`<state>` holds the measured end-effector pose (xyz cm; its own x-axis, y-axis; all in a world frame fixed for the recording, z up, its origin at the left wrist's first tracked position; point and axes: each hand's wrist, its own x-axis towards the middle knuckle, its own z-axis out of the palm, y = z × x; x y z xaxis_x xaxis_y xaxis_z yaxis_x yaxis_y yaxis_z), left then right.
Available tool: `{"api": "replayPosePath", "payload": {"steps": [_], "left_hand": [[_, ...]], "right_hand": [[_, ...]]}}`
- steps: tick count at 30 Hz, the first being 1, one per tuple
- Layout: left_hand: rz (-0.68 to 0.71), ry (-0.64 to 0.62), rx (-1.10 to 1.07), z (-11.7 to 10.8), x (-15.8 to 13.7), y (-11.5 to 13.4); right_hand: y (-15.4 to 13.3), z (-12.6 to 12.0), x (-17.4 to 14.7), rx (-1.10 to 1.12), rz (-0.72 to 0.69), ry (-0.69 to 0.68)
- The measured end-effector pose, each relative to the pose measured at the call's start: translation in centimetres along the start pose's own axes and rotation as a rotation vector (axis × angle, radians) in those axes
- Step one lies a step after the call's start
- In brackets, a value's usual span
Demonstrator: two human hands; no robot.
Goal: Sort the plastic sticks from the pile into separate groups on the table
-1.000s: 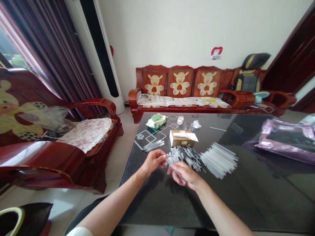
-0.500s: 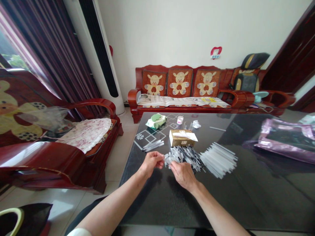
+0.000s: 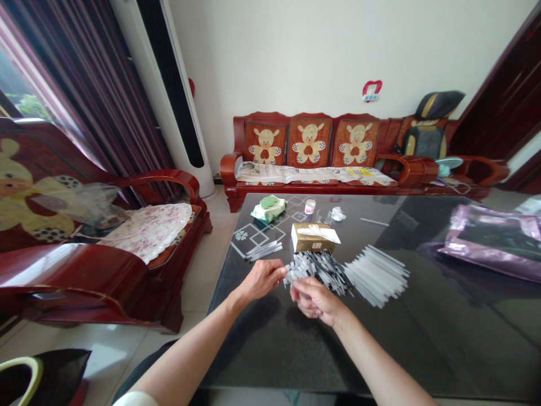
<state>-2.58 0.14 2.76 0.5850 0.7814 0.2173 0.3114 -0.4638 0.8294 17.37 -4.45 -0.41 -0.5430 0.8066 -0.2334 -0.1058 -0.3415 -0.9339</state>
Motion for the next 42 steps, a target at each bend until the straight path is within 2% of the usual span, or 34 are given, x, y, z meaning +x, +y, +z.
{"api": "replayPosePath", "payload": {"steps": [2,5,8,11,13,15,17,19,21,25,27,29,32,34,37,40,42], "left_hand": [[0.056,0.023,0.160,-0.1,0.1,-0.1],[0.044,0.034,0.256,-0.1,0.3,-0.5],[-0.020,0.010,0.236,0.1,0.5,-0.9],[-0.081,-0.008,0.166,0.4,0.8,-1.4],[-0.142,-0.014,0.103,0.7,0.9,-1.9],[-0.218,-0.014,0.018,1.0,1.0,-2.4],[-0.268,-0.039,-0.048,1.1,0.9,-2.6],[-0.250,-0.062,-0.073,0.9,0.6,-2.4],[-0.176,-0.063,-0.087,0.5,0.4,-1.9],[-0.043,-0.051,-0.098,-0.1,0.0,-0.8],[0.003,-0.043,-0.039,-0.2,0.0,-0.5],[0.051,-0.013,0.044,-0.2,0.1,-0.4],[0.062,0.047,0.133,0.0,0.2,-0.2],[0.000,0.082,0.136,0.2,0.3,-0.3],[-0.126,0.095,0.106,0.8,0.6,-0.8],[-0.236,0.096,0.068,1.4,0.9,-1.5],[-0.292,0.093,0.037,1.6,0.9,-1.9]], "right_hand": [[-0.2,0.0,0.1,-0.146,-0.045,0.064],[-0.6,0.0,0.2,-0.557,-0.236,0.203],[-0.8,0.1,-0.1,-1.045,-0.418,0.344],[-0.8,0.3,-0.4,-1.434,-0.461,0.454],[-0.6,0.4,-0.6,-1.579,-0.472,0.471],[-0.4,0.5,-0.6,-1.610,-0.473,0.474],[-0.2,0.4,-0.5,-1.520,-0.455,0.479],[0.0,0.2,-0.2,-1.304,-0.431,0.447],[0.2,-0.1,0.1,-0.997,-0.388,0.372],[0.5,-0.4,0.4,-0.384,-0.177,0.215],[0.5,-0.2,0.3,-0.186,-0.080,0.131],[0.4,0.0,0.2,-0.104,-0.040,0.077],[0.0,0.3,0.0,-0.244,-0.131,0.131],[-0.4,0.3,0.0,-0.492,-0.263,0.219],[-0.8,0.3,-0.3,-0.976,-0.426,0.370],[-0.7,0.2,-0.6,-1.361,-0.483,0.481],[-0.4,0.1,-0.7,-1.470,-0.488,0.506]]}}
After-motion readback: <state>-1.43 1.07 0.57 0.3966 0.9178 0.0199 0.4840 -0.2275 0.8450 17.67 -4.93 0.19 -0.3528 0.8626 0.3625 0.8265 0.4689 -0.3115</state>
